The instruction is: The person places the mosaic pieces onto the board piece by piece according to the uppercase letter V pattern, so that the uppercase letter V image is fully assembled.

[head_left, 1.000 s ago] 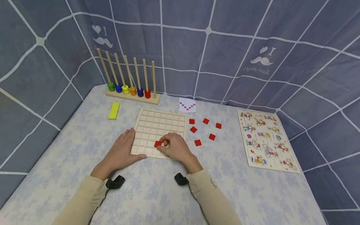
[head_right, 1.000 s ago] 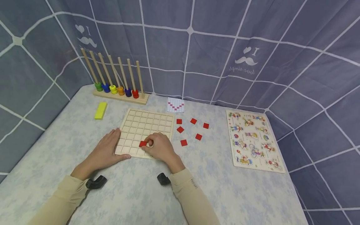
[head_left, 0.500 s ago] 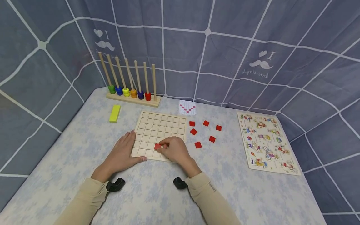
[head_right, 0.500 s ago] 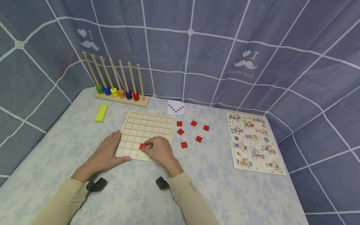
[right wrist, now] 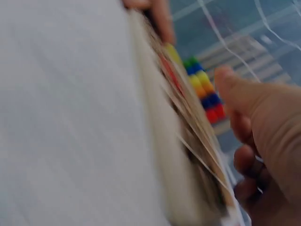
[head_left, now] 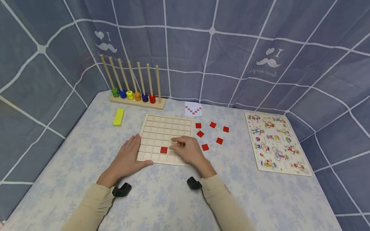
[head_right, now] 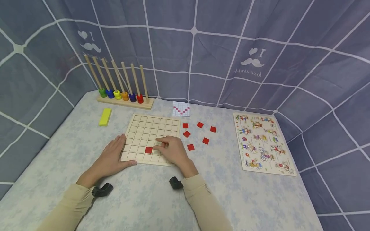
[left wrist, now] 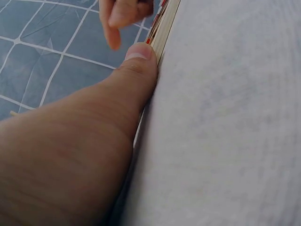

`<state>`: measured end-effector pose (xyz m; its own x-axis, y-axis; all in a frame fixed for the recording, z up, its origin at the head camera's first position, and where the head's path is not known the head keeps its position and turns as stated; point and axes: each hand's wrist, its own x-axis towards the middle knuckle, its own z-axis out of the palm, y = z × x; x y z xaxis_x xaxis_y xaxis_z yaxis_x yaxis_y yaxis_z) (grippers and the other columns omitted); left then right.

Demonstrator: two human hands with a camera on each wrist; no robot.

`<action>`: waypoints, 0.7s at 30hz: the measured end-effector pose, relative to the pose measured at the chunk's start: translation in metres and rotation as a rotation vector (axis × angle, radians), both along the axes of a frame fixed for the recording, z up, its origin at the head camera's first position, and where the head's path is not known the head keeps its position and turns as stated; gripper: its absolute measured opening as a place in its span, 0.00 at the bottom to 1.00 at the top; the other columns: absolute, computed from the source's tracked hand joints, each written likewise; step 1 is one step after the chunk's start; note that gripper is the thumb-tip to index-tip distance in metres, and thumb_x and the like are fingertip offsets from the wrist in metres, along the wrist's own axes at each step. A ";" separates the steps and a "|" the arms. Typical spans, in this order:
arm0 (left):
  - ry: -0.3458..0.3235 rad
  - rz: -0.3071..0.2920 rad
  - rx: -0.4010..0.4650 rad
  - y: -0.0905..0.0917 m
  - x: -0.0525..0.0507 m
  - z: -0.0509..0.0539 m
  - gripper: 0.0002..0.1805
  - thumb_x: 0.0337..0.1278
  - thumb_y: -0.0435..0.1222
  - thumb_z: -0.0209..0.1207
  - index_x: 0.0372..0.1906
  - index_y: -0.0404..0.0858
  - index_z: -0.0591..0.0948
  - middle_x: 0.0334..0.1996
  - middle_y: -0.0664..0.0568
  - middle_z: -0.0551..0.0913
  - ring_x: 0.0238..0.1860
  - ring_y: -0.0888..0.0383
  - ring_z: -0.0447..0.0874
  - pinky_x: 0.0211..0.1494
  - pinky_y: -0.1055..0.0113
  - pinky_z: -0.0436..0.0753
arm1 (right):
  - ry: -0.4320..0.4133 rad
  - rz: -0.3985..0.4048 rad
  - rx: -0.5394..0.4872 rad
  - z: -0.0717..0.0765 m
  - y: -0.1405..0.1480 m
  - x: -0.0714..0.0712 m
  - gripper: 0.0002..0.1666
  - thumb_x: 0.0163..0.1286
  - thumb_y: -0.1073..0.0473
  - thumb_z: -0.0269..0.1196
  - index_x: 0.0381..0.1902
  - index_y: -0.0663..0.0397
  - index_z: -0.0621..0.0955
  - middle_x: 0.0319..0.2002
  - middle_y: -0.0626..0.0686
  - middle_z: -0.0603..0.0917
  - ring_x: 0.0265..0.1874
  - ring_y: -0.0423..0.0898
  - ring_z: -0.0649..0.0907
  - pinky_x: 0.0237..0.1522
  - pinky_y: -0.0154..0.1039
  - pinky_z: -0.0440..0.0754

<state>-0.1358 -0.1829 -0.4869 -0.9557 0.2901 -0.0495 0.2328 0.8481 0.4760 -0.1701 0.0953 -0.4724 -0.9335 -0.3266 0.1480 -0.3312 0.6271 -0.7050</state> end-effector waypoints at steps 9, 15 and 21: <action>0.011 0.004 -0.007 0.002 -0.001 -0.001 0.71 0.51 0.67 0.66 0.81 0.26 0.43 0.82 0.32 0.45 0.83 0.34 0.41 0.82 0.36 0.47 | 0.002 -0.134 -0.058 -0.004 0.109 -0.001 0.23 0.61 0.56 0.76 0.55 0.53 0.88 0.22 0.46 0.74 0.24 0.39 0.70 0.30 0.32 0.71; 0.006 0.009 -0.012 0.003 -0.002 -0.001 0.71 0.50 0.66 0.67 0.80 0.25 0.44 0.82 0.31 0.46 0.82 0.34 0.42 0.82 0.36 0.48 | -0.057 -0.179 -0.034 -0.014 0.143 0.004 0.27 0.59 0.53 0.78 0.57 0.49 0.87 0.22 0.46 0.72 0.24 0.39 0.69 0.33 0.33 0.71; 0.003 0.015 -0.017 0.002 0.000 -0.001 0.71 0.51 0.67 0.66 0.80 0.25 0.43 0.82 0.31 0.45 0.82 0.33 0.42 0.81 0.36 0.48 | -0.052 -0.118 0.052 -0.014 0.142 0.003 0.27 0.57 0.50 0.79 0.55 0.48 0.88 0.21 0.44 0.72 0.23 0.39 0.69 0.34 0.33 0.71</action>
